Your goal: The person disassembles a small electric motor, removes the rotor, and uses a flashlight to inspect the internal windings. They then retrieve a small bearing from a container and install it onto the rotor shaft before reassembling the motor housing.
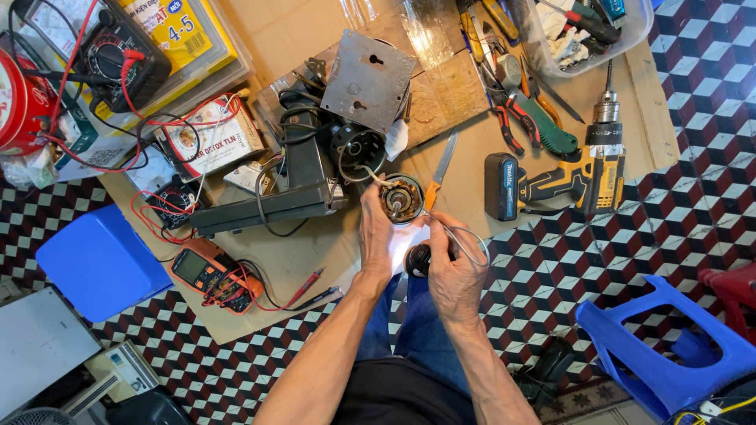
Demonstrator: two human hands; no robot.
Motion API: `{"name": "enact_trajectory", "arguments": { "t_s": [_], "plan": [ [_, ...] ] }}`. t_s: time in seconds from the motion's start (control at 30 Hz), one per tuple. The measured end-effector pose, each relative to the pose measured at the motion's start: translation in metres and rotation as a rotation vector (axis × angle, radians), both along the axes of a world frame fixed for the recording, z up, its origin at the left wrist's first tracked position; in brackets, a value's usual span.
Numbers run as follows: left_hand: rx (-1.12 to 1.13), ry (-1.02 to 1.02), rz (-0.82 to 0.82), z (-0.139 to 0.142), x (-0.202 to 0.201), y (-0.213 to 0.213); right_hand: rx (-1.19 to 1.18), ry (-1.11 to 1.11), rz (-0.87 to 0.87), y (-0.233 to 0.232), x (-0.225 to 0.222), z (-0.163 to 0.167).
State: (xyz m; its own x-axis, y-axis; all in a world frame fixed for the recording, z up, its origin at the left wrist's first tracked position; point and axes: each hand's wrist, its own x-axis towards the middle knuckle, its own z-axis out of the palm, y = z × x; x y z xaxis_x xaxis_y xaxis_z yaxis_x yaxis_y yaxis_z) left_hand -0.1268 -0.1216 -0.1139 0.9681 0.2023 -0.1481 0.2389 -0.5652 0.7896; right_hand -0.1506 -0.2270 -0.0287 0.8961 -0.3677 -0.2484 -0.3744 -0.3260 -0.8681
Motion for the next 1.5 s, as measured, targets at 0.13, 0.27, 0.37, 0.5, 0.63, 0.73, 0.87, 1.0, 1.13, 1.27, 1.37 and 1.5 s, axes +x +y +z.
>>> {"name": "enact_trajectory", "arguments": {
  "t_s": [0.13, 0.27, 0.37, 0.5, 0.63, 0.73, 0.87, 1.0, 1.13, 1.27, 1.37, 1.5],
  "plan": [
    [-0.024, 0.021, -0.01, -0.002, 0.005, 0.0, -0.018, -0.047, 0.042, -0.001, -0.001, -0.004],
    [-0.009, 0.081, 0.013, -0.003, 0.007, 0.0, 0.004, -0.036, 0.053, -0.002, 0.001, -0.009],
    [-0.043, 0.092, -0.005, -0.005, 0.007, 0.003, -0.024, -0.038, 0.054, 0.0, 0.001, -0.012],
    [-0.072, 0.063, -0.009, -0.007, 0.004, 0.003, -0.02, -0.062, 0.06, 0.001, 0.002, -0.014],
    [-0.114, 0.02, -0.007, -0.005, 0.003, 0.001, -0.029, -0.07, 0.047, 0.001, 0.004, -0.013],
    [-0.155, 0.102, 0.017, 0.0, 0.003, 0.002, 0.045, -0.057, 0.013, 0.0, 0.006, -0.012],
    [-0.201, 0.169, 0.044, 0.006, 0.004, 0.004, -0.016, -0.088, 0.03, 0.0, 0.01, -0.008],
    [-0.185, 0.173, 0.047, 0.006, 0.006, 0.005, -0.031, -0.071, 0.033, 0.001, 0.014, -0.003],
    [-0.174, 0.1, 0.032, 0.005, 0.006, 0.007, -0.002, 0.022, 0.048, 0.003, 0.019, 0.001],
    [-0.193, 0.098, 0.017, 0.007, 0.002, 0.011, -0.011, -0.001, 0.117, 0.002, 0.021, 0.002],
    [-0.169, 0.103, 0.005, 0.007, 0.002, 0.013, -0.046, -0.045, 0.192, 0.0, 0.023, 0.002],
    [-0.185, 0.087, 0.01, 0.008, 0.003, 0.014, -0.069, -0.014, 0.226, 0.0, 0.026, 0.001]
  ]
}}
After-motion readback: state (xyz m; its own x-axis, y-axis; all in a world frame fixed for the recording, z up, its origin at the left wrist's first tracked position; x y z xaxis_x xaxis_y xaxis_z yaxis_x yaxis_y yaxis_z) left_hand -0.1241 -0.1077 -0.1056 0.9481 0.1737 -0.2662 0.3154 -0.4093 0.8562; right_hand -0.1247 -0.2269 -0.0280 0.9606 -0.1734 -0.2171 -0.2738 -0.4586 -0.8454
